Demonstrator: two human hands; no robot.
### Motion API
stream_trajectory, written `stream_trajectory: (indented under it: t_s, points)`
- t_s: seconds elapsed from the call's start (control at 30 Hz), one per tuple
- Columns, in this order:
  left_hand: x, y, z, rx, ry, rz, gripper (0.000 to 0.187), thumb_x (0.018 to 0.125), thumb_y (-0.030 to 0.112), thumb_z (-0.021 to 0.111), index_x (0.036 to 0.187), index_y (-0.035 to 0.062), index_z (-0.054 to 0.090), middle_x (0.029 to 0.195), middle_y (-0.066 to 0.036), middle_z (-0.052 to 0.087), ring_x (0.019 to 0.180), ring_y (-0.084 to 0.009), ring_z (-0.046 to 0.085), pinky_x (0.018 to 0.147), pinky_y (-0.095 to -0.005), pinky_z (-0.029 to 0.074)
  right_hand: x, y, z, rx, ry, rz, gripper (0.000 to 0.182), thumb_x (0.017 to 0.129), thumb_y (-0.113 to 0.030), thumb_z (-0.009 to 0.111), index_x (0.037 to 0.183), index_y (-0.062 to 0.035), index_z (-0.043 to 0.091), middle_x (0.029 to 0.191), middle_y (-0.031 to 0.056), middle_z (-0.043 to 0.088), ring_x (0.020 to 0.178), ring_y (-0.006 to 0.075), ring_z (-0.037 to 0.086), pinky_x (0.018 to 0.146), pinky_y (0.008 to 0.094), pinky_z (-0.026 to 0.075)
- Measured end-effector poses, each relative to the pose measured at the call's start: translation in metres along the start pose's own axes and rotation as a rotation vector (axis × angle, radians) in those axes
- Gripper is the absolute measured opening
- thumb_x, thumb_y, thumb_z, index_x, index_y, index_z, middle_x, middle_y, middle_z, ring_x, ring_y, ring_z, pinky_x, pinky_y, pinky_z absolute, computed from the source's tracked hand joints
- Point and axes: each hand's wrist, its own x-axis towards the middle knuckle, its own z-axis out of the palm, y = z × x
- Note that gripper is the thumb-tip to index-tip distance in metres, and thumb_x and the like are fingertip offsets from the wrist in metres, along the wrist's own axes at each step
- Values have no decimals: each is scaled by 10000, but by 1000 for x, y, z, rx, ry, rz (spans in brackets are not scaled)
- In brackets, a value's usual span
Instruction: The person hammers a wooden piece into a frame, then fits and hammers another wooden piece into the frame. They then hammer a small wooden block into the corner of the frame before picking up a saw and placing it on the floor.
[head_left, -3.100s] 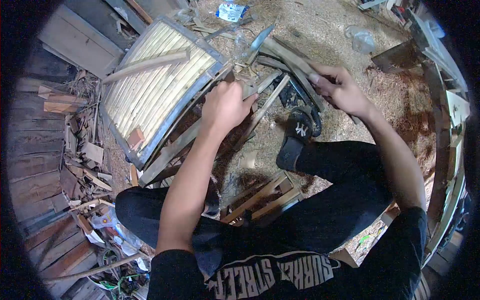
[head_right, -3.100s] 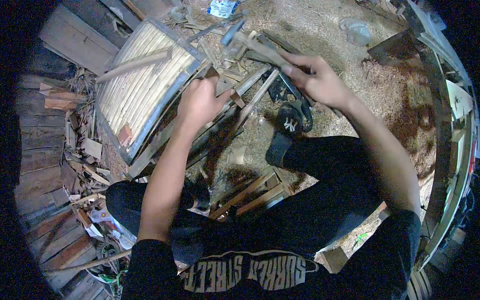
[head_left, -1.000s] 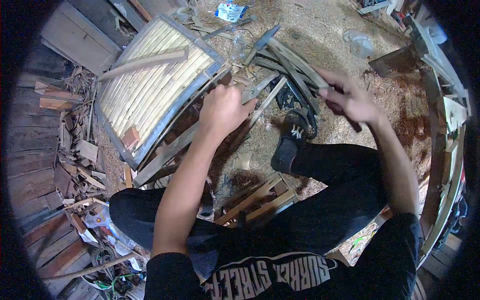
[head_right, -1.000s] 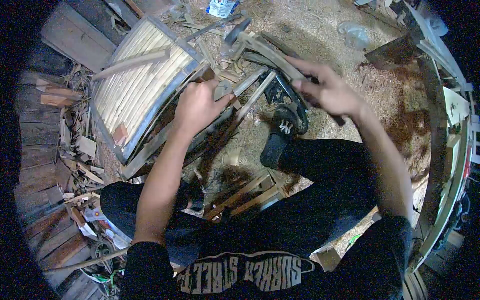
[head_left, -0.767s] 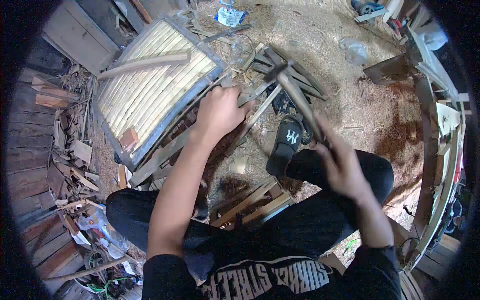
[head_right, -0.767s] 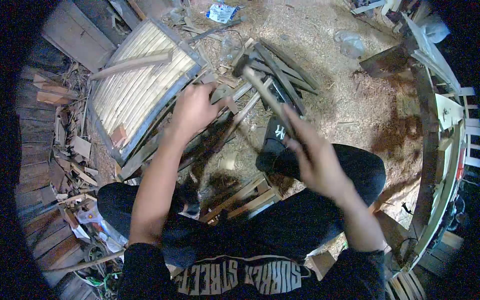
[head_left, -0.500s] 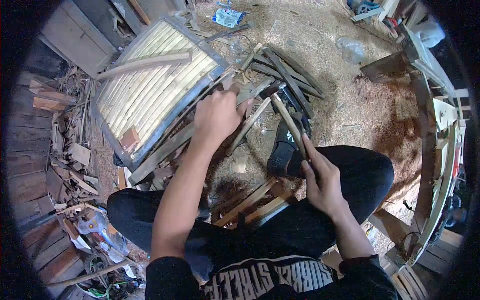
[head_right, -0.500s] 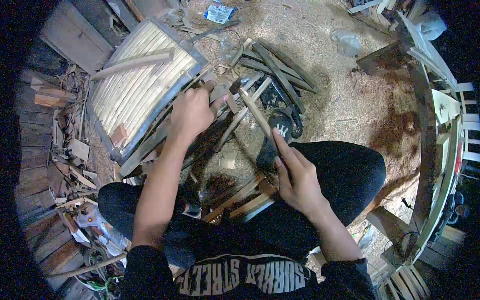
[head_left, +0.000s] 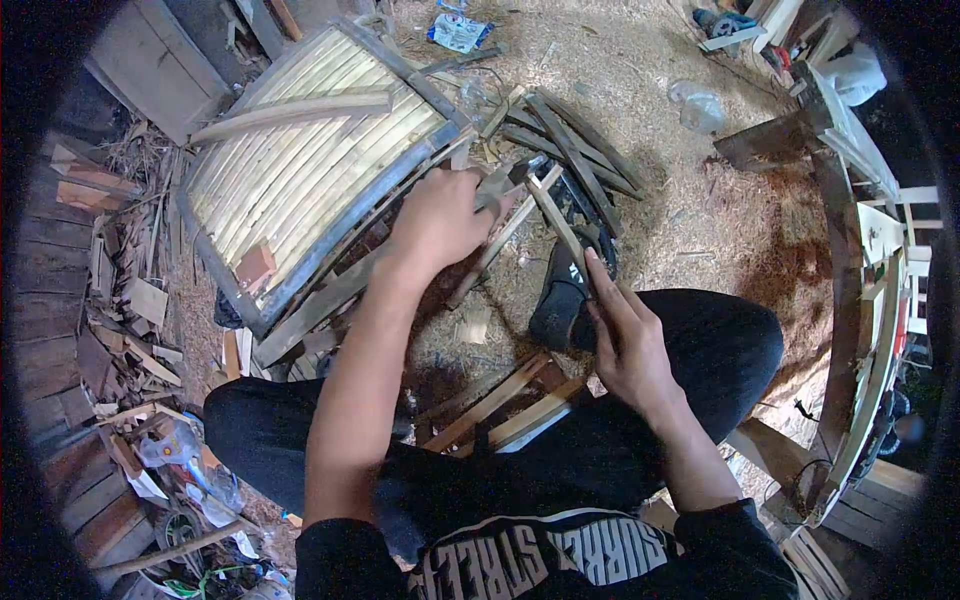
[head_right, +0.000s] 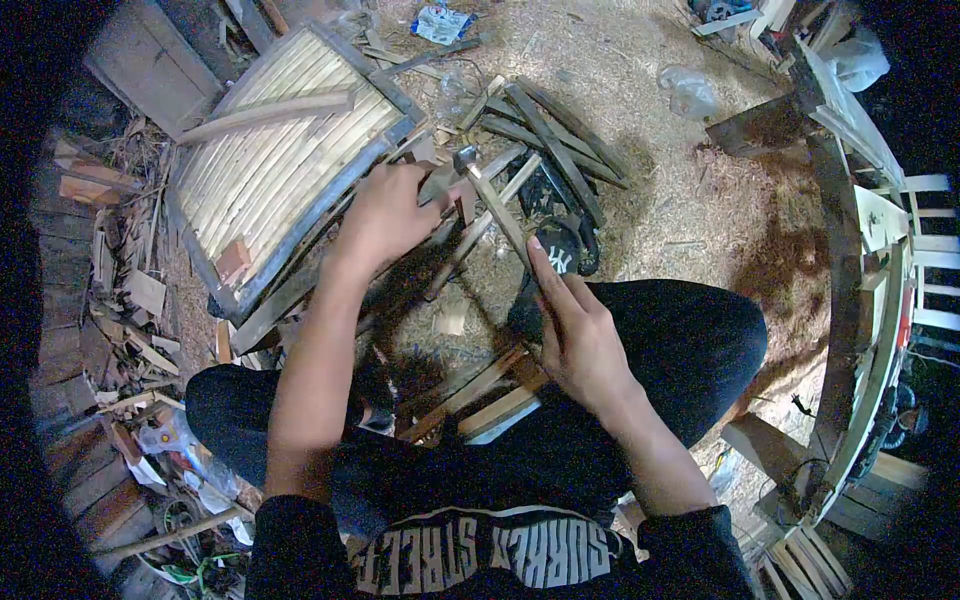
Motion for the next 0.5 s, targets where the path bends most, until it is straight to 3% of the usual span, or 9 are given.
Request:
stream_trajectory:
  t_s: [0.07,0.13,0.2,0.27,0.33,0.4,0.5]
  points:
    - [-14,4,-17,23,-42,-40,465,975,425,666,1194,15,677,875,-257,736,880,-444,731,806,-552,579,1,2,0,-6,13,-7,679,934,110,561,1573,-76,429,1177,299,657,1054,440,690,918,396,537]
    - [-15,6,-15,73,-31,-55,458,982,430,657,1189,21,664,874,-262,733,885,-446,731,799,-552,580,1,6,1,13,45,-88,799,878,115,562,1611,-130,358,1032,265,618,907,463,636,846,482,543]
    - [-17,8,-12,126,-18,-75,451,989,434,648,1184,27,651,874,-267,730,890,-449,731,791,-552,580,-1,10,2,27,65,-75,811,867,123,561,1610,-133,362,1039,266,622,913,462,641,849,482,543]
    - [-20,10,-7,201,43,-38,471,985,451,657,1151,10,645,814,-227,735,799,-403,751,715,-497,597,0,8,1,38,87,-59,822,856,130,560,1609,-135,366,1045,267,625,919,462,645,851,482,544]
    - [-19,8,-6,183,11,-62,481,980,457,662,1139,3,647,843,-248,730,841,-418,742,737,-510,593,1,-2,-4,-2,52,-34,682,931,128,553,1571,-72,432,1100,295,659,971,409,702,877,388,548]
    - [-19,5,-6,170,-14,-87,491,976,463,666,1126,-4,650,871,-269,725,883,-433,734,759,-523,590,2,-4,-2,-19,54,-37,677,934,125,553,1571,-74,434,1085,294,660,960,411,701,869,392,548]
    - [-20,-6,5,236,150,-7,422,957,380,707,1044,-30,656,819,-226,735,806,-387,757,716,-487,602,1,-5,1,-20,52,-32,669,940,115,552,1571,-78,436,1074,295,661,948,419,698,860,401,549]
